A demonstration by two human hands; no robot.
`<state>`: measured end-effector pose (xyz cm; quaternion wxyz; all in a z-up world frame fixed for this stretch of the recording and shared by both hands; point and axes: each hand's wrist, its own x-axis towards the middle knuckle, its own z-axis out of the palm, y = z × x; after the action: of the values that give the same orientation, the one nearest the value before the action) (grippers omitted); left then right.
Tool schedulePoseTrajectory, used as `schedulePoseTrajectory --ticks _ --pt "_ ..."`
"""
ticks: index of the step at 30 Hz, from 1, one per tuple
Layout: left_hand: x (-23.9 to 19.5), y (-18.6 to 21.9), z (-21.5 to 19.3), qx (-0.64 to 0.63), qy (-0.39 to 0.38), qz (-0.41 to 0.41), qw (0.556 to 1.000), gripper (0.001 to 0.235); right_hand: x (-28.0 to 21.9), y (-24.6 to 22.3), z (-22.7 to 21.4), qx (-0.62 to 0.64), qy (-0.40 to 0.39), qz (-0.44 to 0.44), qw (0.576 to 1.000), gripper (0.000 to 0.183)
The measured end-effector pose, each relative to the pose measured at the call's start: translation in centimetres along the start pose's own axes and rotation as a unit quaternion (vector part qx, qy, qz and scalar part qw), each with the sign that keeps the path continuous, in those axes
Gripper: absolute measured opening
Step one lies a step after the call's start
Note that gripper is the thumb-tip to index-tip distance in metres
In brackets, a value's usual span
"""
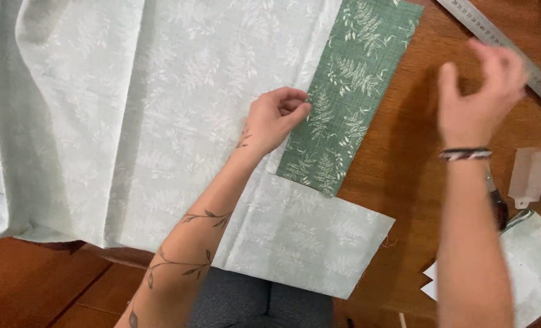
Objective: Measuring fabric with a ruler, marking it with a pencil, and cutting it with scissors on a wooden table.
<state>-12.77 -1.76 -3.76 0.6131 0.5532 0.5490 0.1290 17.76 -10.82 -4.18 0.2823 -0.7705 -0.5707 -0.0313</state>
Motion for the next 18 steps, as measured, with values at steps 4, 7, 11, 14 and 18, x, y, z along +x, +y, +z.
schedulePoseTrajectory --ticks 4,7,11,14,18 --pt "1.4 -0.7 1.2 0.12 0.023 0.051 0.991 0.019 -3.5 -4.2 1.1 0.053 0.005 0.072 0.996 0.024" --pt "1.2 -0.5 1.6 0.283 0.074 0.106 0.95 0.018 -6.1 -6.0 1.8 0.078 0.042 0.108 0.99 0.018" --pt "0.4 0.8 1.8 0.161 0.094 0.058 0.981 0.041 -8.2 -7.6 1.8 0.089 0.064 0.12 0.987 0.021" --pt "1.2 0.8 1.6 0.078 0.072 0.021 0.994 0.049 -8.7 -7.3 2.7 0.076 0.055 0.096 0.991 0.027" --pt "2.2 0.8 2.4 0.099 0.035 0.004 0.994 0.037 -9.2 -6.8 3.4 0.036 0.052 0.075 0.995 0.023"
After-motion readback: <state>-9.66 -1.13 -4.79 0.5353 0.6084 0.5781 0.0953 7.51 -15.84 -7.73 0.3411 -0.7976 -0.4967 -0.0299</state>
